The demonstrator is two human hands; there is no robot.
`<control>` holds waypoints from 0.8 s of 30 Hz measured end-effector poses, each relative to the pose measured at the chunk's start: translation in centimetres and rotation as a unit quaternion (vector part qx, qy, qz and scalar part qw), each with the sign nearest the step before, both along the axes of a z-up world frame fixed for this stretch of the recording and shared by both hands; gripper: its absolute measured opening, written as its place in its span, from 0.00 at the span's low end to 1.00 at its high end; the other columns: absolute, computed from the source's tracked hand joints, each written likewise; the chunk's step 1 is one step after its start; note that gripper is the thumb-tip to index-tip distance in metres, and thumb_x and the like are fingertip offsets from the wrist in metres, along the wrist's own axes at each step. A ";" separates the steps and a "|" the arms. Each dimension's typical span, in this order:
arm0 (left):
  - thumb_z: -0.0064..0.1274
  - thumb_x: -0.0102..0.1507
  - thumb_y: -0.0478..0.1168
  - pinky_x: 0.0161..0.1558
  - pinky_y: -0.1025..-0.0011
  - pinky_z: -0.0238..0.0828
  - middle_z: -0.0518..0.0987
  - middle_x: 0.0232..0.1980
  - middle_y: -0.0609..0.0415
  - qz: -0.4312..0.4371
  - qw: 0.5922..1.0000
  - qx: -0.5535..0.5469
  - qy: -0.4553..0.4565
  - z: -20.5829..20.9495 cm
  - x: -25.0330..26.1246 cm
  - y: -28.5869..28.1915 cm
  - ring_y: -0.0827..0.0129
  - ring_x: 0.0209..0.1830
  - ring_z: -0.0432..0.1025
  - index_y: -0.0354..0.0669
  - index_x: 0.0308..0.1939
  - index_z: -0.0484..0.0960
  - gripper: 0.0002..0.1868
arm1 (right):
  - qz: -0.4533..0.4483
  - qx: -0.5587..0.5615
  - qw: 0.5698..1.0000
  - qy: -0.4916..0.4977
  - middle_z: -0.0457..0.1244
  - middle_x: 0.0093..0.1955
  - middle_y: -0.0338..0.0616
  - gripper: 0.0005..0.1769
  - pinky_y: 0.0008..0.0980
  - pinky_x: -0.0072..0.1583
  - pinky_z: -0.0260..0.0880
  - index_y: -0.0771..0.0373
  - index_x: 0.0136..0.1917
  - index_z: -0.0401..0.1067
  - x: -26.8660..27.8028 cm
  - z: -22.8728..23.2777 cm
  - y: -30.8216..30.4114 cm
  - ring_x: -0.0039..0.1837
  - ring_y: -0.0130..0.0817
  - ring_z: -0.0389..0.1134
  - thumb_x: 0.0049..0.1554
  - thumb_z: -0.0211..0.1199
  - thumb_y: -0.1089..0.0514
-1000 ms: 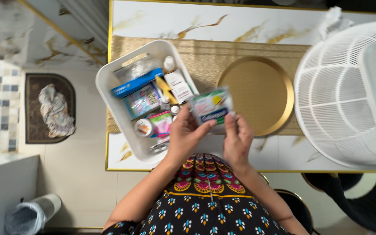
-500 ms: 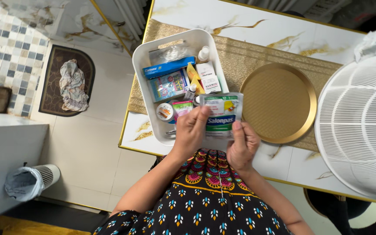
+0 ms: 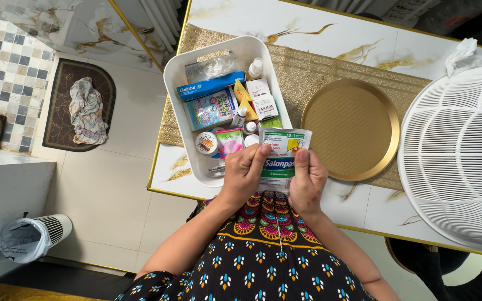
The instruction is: The person transfers various medical supplies from a gold tray into a white plastic bin, arranging them by hand. The person then wipes the white bin and the gold tray with a white cloth.
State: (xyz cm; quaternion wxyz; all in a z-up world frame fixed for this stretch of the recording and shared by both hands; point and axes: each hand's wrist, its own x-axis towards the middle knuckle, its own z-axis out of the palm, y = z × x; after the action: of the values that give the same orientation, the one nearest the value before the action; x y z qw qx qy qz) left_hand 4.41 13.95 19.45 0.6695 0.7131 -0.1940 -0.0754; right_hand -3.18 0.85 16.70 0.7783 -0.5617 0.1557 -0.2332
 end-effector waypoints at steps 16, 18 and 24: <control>0.26 0.77 0.62 0.27 0.71 0.47 0.58 0.24 0.62 -0.030 0.995 -0.075 0.058 -2.9 0.8 0.9 0.79 0.26 0.52 0.39 0.26 0.59 0.35 | -0.008 0.078 0.997 -0.015 0.69 0.53 0.42 0.17 0.26 0.57 0.68 0.70 0.54 0.73 0.3 -0.2 -0.2 0.52 0.21 0.66 0.73 0.52 0.54; 0.18 0.73 0.68 0.26 0.71 0.44 0.57 0.21 0.63 -0.038 0.995 -0.048 0.083 -2.8 1.0 1.3 0.78 0.24 0.51 0.40 0.24 0.60 0.39 | -0.003 0.082 0.997 -0.011 0.69 0.53 0.44 0.18 0.27 0.57 0.69 0.71 0.55 0.73 0.5 -0.2 -0.1 0.53 0.22 0.67 0.73 0.51 0.53; 0.11 0.71 0.73 0.28 0.70 0.44 0.54 0.23 0.62 -0.037 0.996 -0.042 0.062 -2.2 1.5 1.6 0.78 0.26 0.50 0.39 0.24 0.57 0.43 | 0.020 0.105 0.994 -0.001 0.70 0.57 0.48 0.21 0.30 0.60 0.71 0.73 0.59 0.72 0.8 0.4 0.1 0.56 0.27 0.70 0.73 0.48 0.52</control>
State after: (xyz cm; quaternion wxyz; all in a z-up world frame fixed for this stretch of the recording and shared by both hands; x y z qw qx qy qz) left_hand 5.91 15.53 17.30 0.7066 0.6702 -0.1815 -0.1364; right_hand -2.39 0.99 17.06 0.8376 -0.4798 0.1672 -0.2007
